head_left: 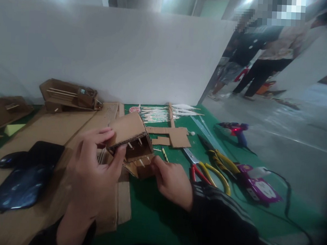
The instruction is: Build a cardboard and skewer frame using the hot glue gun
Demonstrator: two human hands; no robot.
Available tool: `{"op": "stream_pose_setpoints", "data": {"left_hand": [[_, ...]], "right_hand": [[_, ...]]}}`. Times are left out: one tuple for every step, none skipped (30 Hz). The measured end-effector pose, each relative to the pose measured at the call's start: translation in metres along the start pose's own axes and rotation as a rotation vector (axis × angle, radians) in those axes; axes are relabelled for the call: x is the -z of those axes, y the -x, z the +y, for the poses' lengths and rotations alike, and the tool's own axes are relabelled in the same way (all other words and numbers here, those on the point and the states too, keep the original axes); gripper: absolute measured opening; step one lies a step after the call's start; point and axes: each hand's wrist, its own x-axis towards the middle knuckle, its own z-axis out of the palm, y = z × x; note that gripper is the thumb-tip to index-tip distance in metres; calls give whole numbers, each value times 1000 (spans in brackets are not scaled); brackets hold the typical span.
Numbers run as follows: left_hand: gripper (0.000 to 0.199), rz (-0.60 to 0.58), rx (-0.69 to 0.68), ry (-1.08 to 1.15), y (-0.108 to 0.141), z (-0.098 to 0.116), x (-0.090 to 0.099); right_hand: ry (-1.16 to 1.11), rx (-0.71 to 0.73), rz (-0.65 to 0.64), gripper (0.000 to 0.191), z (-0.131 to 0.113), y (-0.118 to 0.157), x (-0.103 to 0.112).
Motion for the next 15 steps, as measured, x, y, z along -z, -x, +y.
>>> {"op": "stream_pose_setpoints", "data": {"left_hand": [[25, 2, 3, -3, 0, 0, 0], [24, -1, 3, -5, 0, 0, 0], [24, 1, 0, -7, 0, 0, 0], [25, 3, -4, -8, 0, 0, 0], [25, -1, -7, -8, 0, 0, 0], [26, -4, -8, -7, 0, 0, 0], [26, -10, -6, -7, 1, 0, 0], [26, -13, -5, -6, 1, 0, 0], [26, -17, -4, -6, 1, 0, 0], [26, -18, -4, -6, 1, 0, 1], [27, -14, -7, -6, 1, 0, 1], [27, -11, -12, -6, 1, 0, 1], [27, -9, -15, -6, 1, 0, 1], [28, -9, -17, -4, 0, 0, 1], [27, -9, -21, -1, 0, 1, 1]], "right_hand": [[-38, 2, 15, 11, 0, 0, 1], [-81, 2, 35, 12, 0, 1, 2], [-125, 4, 61, 13, 1, 1, 3], [-167, 9, 90, 14, 1, 2, 5], [-205, 20, 115, 14, 2, 2, 6], [-236, 42, 129, 14, 3, 2, 6], [-260, 76, 123, 14, 4, 2, 7], [-268, 116, 102, 15, 4, 2, 7], [-255, 156, 64, 16, 4, 1, 7], [-214, 188, 17, 17, 4, 1, 7], [-149, 205, -32, 18, 2, 0, 6], [-69, 207, -76, 21, 0, 0, 4], [15, 198, -109, 25, -2, -1, 2], [90, 185, -133, 31, -5, -1, 0], [151, 173, -145, 37, -9, -1, -2]]}}
